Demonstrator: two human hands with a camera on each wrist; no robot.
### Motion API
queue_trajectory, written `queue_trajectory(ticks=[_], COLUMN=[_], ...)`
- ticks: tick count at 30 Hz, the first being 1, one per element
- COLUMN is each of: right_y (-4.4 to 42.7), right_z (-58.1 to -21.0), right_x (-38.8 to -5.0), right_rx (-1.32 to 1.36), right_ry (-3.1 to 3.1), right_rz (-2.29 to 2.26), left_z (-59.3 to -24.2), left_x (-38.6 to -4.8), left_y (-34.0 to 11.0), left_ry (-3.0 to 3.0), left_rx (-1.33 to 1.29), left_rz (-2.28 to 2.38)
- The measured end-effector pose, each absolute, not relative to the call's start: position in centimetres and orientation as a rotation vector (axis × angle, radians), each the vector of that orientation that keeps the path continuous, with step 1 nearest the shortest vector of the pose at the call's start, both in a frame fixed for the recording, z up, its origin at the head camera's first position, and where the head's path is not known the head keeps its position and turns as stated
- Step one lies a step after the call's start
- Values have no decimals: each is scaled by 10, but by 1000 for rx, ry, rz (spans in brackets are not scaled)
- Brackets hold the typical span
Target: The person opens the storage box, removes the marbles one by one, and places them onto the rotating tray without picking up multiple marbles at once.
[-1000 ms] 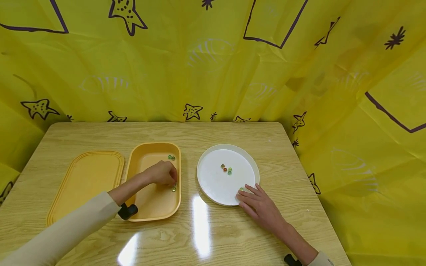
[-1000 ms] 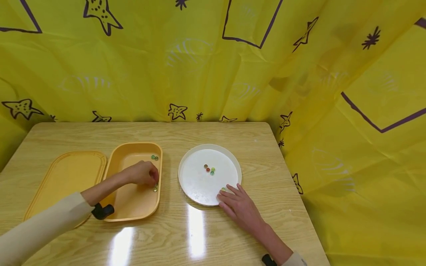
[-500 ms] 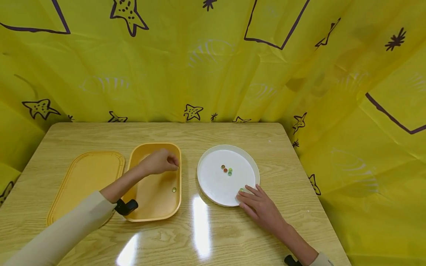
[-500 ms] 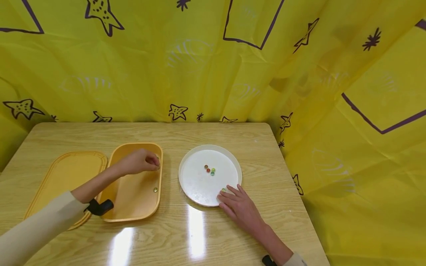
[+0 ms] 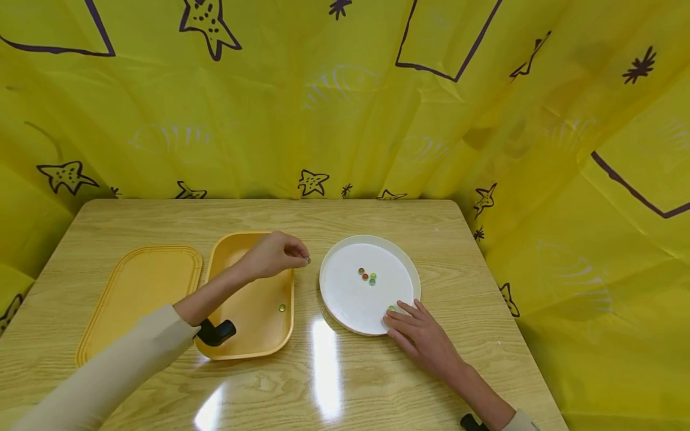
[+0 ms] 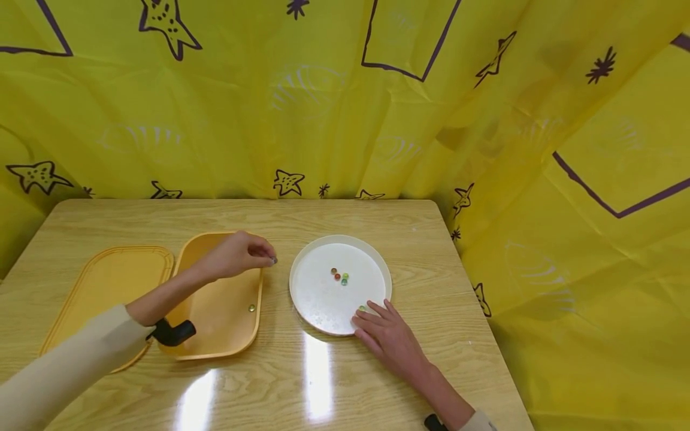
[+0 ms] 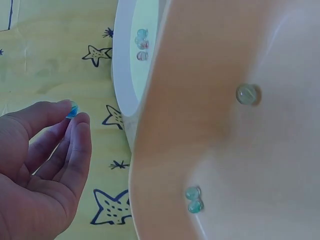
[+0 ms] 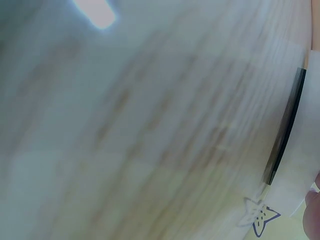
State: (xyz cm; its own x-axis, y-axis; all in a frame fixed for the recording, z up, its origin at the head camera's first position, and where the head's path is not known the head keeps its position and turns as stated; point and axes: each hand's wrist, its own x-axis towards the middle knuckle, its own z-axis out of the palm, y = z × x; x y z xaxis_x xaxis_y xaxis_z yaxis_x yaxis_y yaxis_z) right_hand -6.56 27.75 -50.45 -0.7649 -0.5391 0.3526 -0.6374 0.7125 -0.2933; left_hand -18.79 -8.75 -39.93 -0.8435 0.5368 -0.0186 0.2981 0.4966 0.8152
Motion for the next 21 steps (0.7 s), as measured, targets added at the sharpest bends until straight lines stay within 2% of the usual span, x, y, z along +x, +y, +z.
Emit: queue_trajectory(ticks=[21], right_y=[278], right_z=[-506], right_x=[-65], right_rx=[940], right_ry=[-2661], right_rz=[596], left_z=[-414], left_x=[-187], left_y=[-28], left_ry=[2418], left_rx=[734], left_rz=[1428])
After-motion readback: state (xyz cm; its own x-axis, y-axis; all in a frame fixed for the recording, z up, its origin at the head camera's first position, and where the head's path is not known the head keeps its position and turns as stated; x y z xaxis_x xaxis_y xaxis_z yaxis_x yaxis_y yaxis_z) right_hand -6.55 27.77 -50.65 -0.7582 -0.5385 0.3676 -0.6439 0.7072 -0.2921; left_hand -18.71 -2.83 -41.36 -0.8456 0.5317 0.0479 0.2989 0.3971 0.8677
